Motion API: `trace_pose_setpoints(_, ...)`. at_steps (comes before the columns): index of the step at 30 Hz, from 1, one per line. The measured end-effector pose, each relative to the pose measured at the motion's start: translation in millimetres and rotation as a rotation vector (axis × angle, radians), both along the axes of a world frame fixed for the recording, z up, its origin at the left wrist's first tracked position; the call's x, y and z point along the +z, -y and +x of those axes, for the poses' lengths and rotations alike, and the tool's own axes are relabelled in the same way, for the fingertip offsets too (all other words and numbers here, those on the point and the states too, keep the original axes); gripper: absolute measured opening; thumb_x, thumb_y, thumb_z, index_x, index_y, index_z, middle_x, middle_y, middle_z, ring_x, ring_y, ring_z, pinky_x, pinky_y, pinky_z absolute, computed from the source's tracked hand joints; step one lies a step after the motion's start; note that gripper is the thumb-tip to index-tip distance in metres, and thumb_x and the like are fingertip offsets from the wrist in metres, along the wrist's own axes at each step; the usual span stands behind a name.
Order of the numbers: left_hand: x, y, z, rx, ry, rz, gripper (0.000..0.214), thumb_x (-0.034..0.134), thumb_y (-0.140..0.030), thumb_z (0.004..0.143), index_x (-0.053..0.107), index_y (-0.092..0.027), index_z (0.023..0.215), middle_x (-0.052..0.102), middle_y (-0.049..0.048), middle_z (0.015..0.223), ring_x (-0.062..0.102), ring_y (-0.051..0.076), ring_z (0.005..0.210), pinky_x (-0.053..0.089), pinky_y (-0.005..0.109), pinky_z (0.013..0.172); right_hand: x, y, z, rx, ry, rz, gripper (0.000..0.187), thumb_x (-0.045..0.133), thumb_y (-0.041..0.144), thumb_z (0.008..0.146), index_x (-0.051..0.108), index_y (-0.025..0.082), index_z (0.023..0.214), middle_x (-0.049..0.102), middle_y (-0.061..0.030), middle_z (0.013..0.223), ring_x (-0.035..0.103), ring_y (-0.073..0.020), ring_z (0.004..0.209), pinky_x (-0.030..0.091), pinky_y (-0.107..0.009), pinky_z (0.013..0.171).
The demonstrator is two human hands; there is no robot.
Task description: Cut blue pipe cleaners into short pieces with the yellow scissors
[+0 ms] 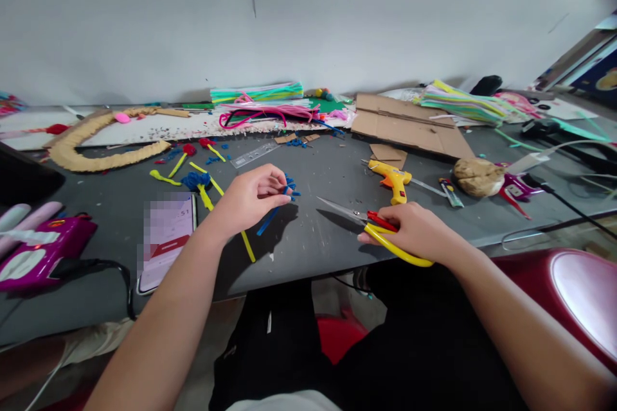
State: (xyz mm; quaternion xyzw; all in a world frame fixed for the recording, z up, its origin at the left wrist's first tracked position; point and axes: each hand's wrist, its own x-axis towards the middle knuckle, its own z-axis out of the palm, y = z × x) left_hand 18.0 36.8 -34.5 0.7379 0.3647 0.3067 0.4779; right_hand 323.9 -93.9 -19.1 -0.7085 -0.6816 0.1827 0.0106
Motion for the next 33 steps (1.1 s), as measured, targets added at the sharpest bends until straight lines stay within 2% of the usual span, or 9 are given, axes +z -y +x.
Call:
trace_pose_setpoints(3, 1.4, 2.1, 2.3, -0.003, -0.066, 0.023, 0.026, 0.079, -0.041, 0.079, 0.074, -0.017, 0.088, 0.078, 0.0095, 0.096, 0.074, 0.024, 0.091, 0.059, 0.038, 0.09, 1.0, 0.1, -1.0, 0.001, 0.001, -0.01, 0.055, 0.059, 0.076, 0.077, 0.056, 0.023, 0.063, 0.06, -0.0014, 0.061, 0.05, -0.0159, 0.057, 0.03, -0.028, 0.054)
trace_pose_setpoints(8, 4.0, 6.6, 5.6, 0.023, -0.046, 0.034, 0.028, 0.078, -0.04, 0.08, 0.08, -0.018, 0.098, 0.079, 0.0089, 0.102, 0.075, 0.023, 0.092, 0.06, 0.034, 0.087, 2.9, 0.9, -2.6, 0.009, -0.003, -0.025, 0.055, 0.059, 0.076, 0.077, 0.056, 0.023, 0.064, 0.06, -0.0006, 0.062, 0.049, -0.0158, 0.057, 0.03, -0.028, 0.054)
trace_pose_setpoints(14, 6.0, 10.0, 6.3, 0.034, 0.019, 0.006, 0.034, 0.08, -0.039, 0.078, 0.08, -0.021, 0.107, 0.078, 0.0086, 0.109, 0.075, 0.023, 0.094, 0.061, 0.033, 0.086, -0.1, 1.2, -3.3, 0.006, -0.033, -0.033, 0.055, 0.062, 0.076, 0.076, 0.053, 0.023, 0.064, 0.056, 0.0011, 0.06, 0.047, -0.0148, 0.057, 0.029, -0.028, 0.053)
trace_pose_setpoints(20, 10.8, 14.3, 5.4, -0.037, 0.055, -0.048, 0.039, 0.082, -0.031, 0.077, 0.078, -0.023, 0.114, 0.077, 0.009, 0.115, 0.074, 0.023, 0.098, 0.06, 0.034, 0.091, 4.3, 3.2, -6.0, 0.044, -0.184, -0.025, 0.055, 0.064, 0.072, 0.076, 0.049, 0.021, 0.063, 0.048, 0.0029, 0.058, 0.039, -0.0116, 0.055, 0.028, -0.026, 0.053)
trace_pose_setpoints(29, 4.1, 13.9, 6.5, -0.129, 0.079, -0.048, 0.041, 0.08, -0.025, 0.078, 0.076, -0.025, 0.119, 0.072, 0.0081, 0.127, 0.071, 0.025, 0.109, 0.059, 0.037, 0.097, 6.6, 4.3, -11.9, 0.064, -0.167, -0.024, 0.05, 0.063, 0.069, 0.08, 0.051, 0.022, 0.069, 0.052, 0.0031, 0.062, 0.044, -0.0125, 0.058, 0.029, -0.026, 0.053)
trace_pose_setpoints(33, 3.8, 14.1, 8.3, -0.138, 0.066, -0.044, 0.04, 0.079, -0.024, 0.078, 0.077, -0.024, 0.117, 0.072, 0.0086, 0.127, 0.073, 0.024, 0.105, 0.06, 0.037, 0.096, 5.1, 2.8, -12.5, 0.096, -0.195, -0.012, 0.05, 0.062, 0.068, 0.082, 0.051, 0.021, 0.069, 0.051, 0.0031, 0.061, 0.044, -0.0122, 0.058, 0.029, -0.026, 0.053)
